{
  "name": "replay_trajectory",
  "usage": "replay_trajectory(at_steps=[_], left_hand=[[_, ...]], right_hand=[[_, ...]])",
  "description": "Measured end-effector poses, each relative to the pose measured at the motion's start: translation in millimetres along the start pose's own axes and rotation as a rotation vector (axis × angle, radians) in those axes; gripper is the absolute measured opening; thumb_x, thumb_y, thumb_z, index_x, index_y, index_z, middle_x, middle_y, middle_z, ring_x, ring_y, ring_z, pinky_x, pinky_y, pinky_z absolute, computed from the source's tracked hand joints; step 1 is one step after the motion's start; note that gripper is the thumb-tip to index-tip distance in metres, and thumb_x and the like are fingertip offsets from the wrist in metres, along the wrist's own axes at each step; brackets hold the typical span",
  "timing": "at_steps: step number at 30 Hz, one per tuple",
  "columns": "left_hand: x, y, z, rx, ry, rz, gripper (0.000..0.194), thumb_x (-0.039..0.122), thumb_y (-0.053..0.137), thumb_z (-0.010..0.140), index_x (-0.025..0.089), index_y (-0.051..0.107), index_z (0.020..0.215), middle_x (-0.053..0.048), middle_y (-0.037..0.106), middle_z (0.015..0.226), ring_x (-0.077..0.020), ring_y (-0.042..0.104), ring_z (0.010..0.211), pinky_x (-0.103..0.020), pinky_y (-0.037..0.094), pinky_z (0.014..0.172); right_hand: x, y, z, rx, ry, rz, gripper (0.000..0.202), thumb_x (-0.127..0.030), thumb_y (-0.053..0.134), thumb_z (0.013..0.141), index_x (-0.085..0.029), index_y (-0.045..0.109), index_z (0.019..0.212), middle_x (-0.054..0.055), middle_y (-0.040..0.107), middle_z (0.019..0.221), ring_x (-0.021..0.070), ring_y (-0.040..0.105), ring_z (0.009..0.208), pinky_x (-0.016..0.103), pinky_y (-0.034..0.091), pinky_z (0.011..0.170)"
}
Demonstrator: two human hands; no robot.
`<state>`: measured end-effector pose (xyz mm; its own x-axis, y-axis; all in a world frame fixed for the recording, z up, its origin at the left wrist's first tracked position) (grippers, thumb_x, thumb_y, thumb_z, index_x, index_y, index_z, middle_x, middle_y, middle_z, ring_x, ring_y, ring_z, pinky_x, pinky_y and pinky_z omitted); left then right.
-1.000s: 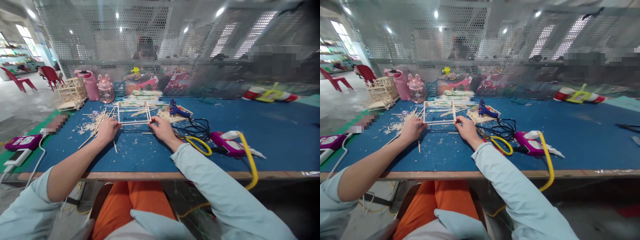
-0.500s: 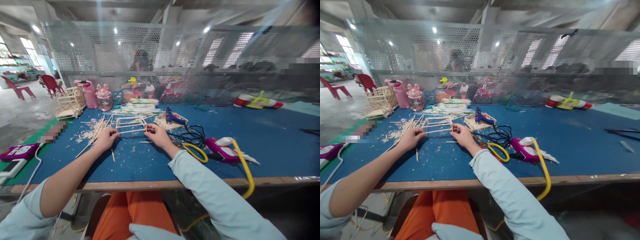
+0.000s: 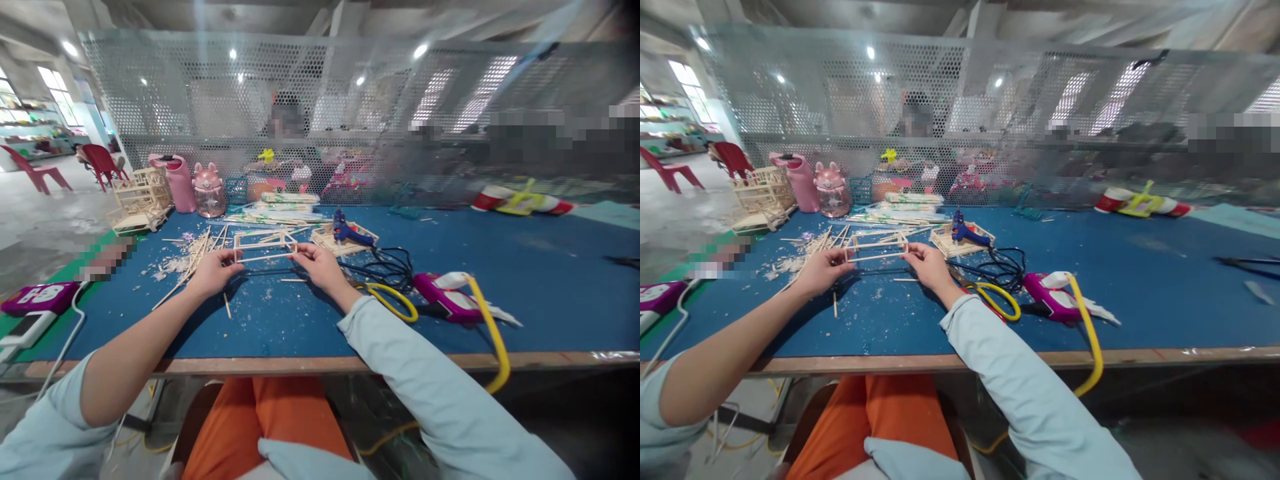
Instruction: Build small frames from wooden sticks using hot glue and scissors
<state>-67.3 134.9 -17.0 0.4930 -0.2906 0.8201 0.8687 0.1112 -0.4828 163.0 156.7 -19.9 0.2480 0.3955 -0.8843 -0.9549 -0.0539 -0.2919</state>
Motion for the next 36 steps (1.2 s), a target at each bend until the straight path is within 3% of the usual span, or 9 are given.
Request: replay_trajectory(at_steps=[6,9,14,23,26,30,33,35,36], left_hand=[[-4,4.2,1,-0.01,-0.039,-0.165,0.034,0.027,0.069,0.062,0.014,0.07,0.094,-0.002,0.067,0.073,-0.0144,0.055,0.065,-0.03,0.044,0.069],[-5,4.8,2,-0.01,-0.059,-0.186,0.03,0.025,0.069,0.062,0.014,0.07,0.09,-0.002,0.067,0.072,-0.0133,0.055,0.063,-0.03,0.044,0.068],[-5,5.4,1,-0.028,-0.054,-0.076,0.022,0.024,0.068,0.065,0.015,0.07,0.084,-0.002,0.067,0.071,-0.0135,0.056,0.062,-0.028,0.044,0.065],[-12,9.8,0,-0.11,-0.08,0.314,0.017,0.025,0.065,0.07,0.016,0.069,0.084,-0.002,0.068,0.073,-0.0161,0.061,0.068,-0.026,0.043,0.063],[-7,11.8,0,-0.156,-0.03,0.446,0.017,0.027,0.064,0.07,0.017,0.069,0.083,-0.002,0.067,0.072,-0.017,0.06,0.068,-0.027,0.043,0.065],[1,7.3,-2,-0.231,0.062,0.592,0.02,0.025,0.06,0.07,0.017,0.069,0.086,-0.005,0.068,0.084,-0.0212,0.061,0.081,-0.029,0.044,0.072],[21,-13.5,-5,-0.044,0.099,0.666,0.028,0.019,0.054,0.069,0.015,0.068,0.093,-0.01,0.067,0.097,-0.0256,0.058,0.095,-0.034,0.043,0.084],[51,-23.1,-14,0.166,0.201,0.647,0.029,0.018,0.049,0.073,0.013,0.066,0.096,-0.013,0.065,0.101,-0.0277,0.056,0.1,-0.038,0.04,0.09],[69,-17.9,-20,0.194,0.291,0.6,0.029,0.019,0.047,0.077,0.013,0.065,0.099,-0.013,0.064,0.102,-0.0276,0.055,0.102,-0.039,0.038,0.092]], right_hand=[[-3,-9,-1,0.136,-0.09,-0.094,0.034,-0.033,0.065,0.068,-0.019,0.05,0.095,-0.001,0.064,0.07,0.0145,0.06,0.064,0.03,0.046,0.067],[-15,-11,-4,0.172,-0.23,-0.284,0.019,-0.028,0.063,0.071,-0.019,0.054,0.086,0.001,0.063,0.075,0.0145,0.059,0.066,0.028,0.046,0.065],[-28,4,-10,0.039,-0.4,-0.648,0.012,-0.023,0.056,0.081,-0.018,0.067,0.084,0.006,0.067,0.087,0.0177,0.06,0.081,0.03,0.044,0.076],[-21,30,-12,-0.313,-0.38,-0.917,0.024,-0.02,0.043,0.09,-0.015,0.066,0.087,0.009,0.061,0.089,0.0167,0.055,0.082,0.025,0.041,0.075],[-34,22,-21,-0.344,-0.372,-0.968,0.024,-0.019,0.042,0.089,-0.016,0.066,0.089,0.01,0.06,0.096,0.0174,0.055,0.088,0.026,0.041,0.077],[-52,-5,-54,-0.273,-0.262,-1.051,0.024,-0.022,0.042,0.09,-0.016,0.065,0.088,0.009,0.064,0.088,0.0187,0.058,0.081,0.028,0.041,0.072],[-62,-13,-90,-0.275,-0.237,-1.038,0.024,-0.023,0.042,0.09,-0.018,0.065,0.085,0.007,0.066,0.081,0.0177,0.06,0.073,0.027,0.041,0.066],[-68,-11,-108,-0.269,-0.257,-1.037,0.025,-0.024,0.041,0.09,-0.018,0.065,0.082,0.007,0.067,0.079,0.0183,0.061,0.071,0.028,0.041,0.065],[-71,-9,-113,-0.254,-0.27,-1.04,0.026,-0.024,0.041,0.09,-0.018,0.065,0.082,0.007,0.068,0.079,0.0188,0.061,0.071,0.028,0.041,0.065]])
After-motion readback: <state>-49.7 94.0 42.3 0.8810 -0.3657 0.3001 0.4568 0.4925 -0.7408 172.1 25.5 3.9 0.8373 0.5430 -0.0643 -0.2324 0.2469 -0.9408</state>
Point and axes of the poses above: each hand's wrist, its own z-axis towards the middle knuckle, its own y-axis out of the palm, x = y × z, the point moved 8 cm from there along z, towards the middle knuckle
